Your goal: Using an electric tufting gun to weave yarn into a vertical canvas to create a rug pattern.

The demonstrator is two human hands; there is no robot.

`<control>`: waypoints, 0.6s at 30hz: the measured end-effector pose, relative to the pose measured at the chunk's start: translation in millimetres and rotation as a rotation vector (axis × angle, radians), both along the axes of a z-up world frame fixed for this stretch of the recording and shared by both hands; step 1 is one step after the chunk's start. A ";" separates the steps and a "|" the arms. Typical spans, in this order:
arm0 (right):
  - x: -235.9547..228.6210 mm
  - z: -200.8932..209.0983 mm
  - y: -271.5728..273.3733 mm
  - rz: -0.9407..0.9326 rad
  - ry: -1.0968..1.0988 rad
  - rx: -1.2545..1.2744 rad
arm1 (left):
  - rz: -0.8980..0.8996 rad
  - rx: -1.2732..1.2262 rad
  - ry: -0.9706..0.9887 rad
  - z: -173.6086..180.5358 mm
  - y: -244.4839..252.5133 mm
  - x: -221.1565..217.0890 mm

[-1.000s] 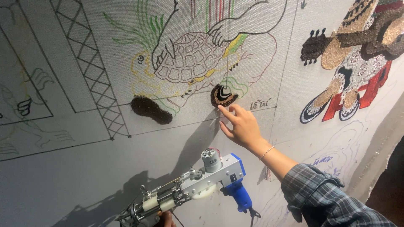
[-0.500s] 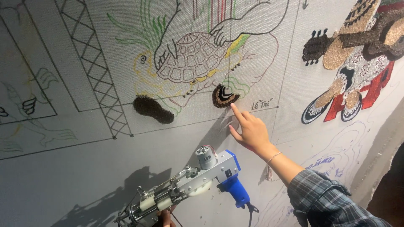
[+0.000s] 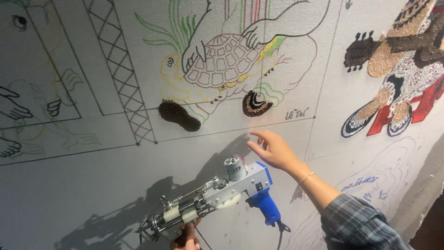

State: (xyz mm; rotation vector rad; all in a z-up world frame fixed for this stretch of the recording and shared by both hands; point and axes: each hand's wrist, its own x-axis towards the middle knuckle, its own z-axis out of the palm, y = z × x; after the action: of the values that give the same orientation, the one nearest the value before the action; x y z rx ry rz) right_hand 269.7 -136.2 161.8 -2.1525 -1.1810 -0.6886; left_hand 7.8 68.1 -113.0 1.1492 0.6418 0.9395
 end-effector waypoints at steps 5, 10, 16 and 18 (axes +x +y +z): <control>4.7 -44.6 -19.5 0.313 0.761 0.019 | -0.024 -0.048 -0.017 28.6 -4.0 23.8; -33.6 -72.3 -45.5 0.390 1.841 0.383 | -0.002 -0.022 -0.202 16.5 -7.5 31.6; -25.6 -114.3 -66.4 0.695 1.606 0.037 | -0.035 -0.143 -0.083 51.6 -26.5 20.4; -27.4 -121.0 -68.4 0.696 1.518 0.036 | -0.022 -0.068 -0.117 38.9 -26.4 23.2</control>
State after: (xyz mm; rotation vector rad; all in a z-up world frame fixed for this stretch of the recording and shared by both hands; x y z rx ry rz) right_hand 242.3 -204.6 40.8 -1.3388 -0.8071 1.0578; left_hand 31.1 41.6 -74.0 1.0310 0.5610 0.9523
